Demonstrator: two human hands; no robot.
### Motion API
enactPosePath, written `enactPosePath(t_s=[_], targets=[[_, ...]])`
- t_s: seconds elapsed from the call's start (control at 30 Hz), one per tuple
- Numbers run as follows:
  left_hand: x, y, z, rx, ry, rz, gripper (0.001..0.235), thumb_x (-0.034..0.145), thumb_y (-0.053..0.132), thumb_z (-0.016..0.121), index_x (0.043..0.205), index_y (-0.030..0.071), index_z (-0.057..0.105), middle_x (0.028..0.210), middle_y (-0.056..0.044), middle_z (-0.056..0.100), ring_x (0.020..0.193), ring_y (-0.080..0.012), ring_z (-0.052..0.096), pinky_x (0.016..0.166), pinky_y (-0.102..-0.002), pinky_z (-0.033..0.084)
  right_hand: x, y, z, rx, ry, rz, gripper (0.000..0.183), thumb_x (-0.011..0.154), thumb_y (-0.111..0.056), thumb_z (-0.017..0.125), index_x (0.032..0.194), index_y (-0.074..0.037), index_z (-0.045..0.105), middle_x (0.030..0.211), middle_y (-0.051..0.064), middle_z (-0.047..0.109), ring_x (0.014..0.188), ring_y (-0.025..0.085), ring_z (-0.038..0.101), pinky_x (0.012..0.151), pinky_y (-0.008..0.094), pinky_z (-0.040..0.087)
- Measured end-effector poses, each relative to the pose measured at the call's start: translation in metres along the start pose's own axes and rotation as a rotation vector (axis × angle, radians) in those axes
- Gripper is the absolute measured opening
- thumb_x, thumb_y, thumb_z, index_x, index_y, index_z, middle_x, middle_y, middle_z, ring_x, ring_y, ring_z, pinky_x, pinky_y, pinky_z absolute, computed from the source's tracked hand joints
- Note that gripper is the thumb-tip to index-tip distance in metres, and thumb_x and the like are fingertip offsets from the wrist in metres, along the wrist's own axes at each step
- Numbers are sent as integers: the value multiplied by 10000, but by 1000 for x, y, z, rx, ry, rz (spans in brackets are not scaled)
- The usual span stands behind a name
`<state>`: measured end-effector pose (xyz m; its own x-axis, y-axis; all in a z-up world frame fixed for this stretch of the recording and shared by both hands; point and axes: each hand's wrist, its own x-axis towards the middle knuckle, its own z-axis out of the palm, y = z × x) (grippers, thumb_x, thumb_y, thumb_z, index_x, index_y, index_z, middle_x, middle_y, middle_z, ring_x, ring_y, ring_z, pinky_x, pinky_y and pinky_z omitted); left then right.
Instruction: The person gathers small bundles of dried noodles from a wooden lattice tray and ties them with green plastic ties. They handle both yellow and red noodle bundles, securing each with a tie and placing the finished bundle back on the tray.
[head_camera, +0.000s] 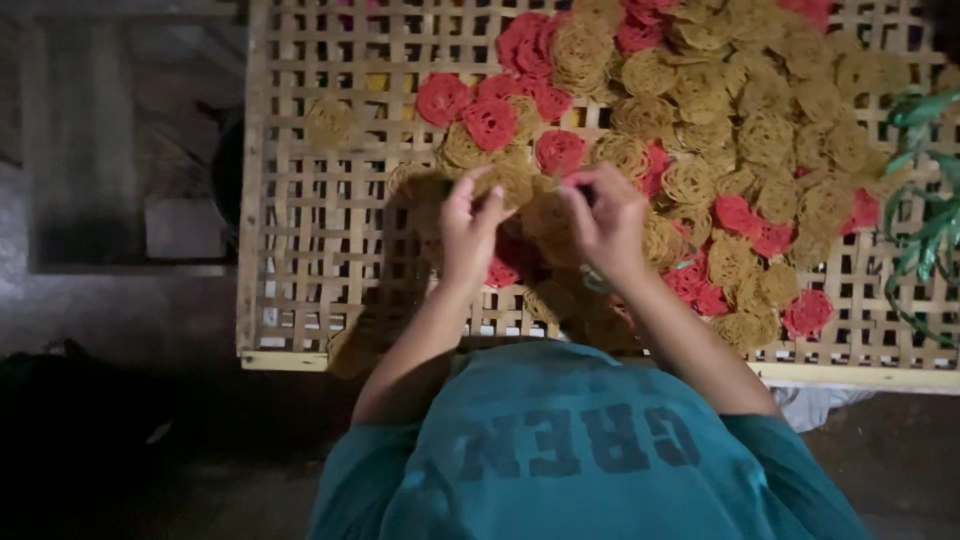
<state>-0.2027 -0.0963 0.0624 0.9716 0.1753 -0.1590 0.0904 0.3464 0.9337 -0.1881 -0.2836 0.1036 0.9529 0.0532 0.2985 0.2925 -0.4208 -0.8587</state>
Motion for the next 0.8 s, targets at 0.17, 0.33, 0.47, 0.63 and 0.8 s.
enactPosePath(t_s=[0.17,0.33,0.47,0.63,0.8], targets=[[8,11,-19,-54,-1,-5,344,996,45,633,1336,11,593,1183,-79,699,1043,-175,690,905,-385,609,5,-3,-18,125,-6,-105,50,980,16,721,1010,29,683,944,99,663,854,166,626,772,278,493],[5,7,-22,-103,-28,-19,317,1001,42,635,1314,6,608,1152,-78,707,1011,-167,701,899,-378,616,-4,-7,-16,163,-44,13,31,961,8,723,978,26,704,893,84,649,777,153,596,702,266,467],[8,-6,-26,-93,19,-22,305,976,21,640,1280,23,606,1118,-60,690,960,-140,676,840,-343,594,-8,-7,-17,150,-57,-71,33,956,3,729,975,20,709,910,90,675,828,163,624,755,271,492],[12,-29,-29,-116,13,-27,332,949,-35,632,1271,39,600,1158,-49,635,962,-102,609,848,-265,523,-11,-11,-11,156,-113,-117,25,949,-5,716,973,2,714,929,92,708,850,158,672,775,285,538],[10,-32,-21,-52,25,53,339,968,-35,646,1303,2,612,1235,-113,631,1019,-114,611,882,-260,521,-16,-13,-4,149,-122,-99,59,924,-7,734,969,24,713,911,103,698,823,184,656,739,291,510]])
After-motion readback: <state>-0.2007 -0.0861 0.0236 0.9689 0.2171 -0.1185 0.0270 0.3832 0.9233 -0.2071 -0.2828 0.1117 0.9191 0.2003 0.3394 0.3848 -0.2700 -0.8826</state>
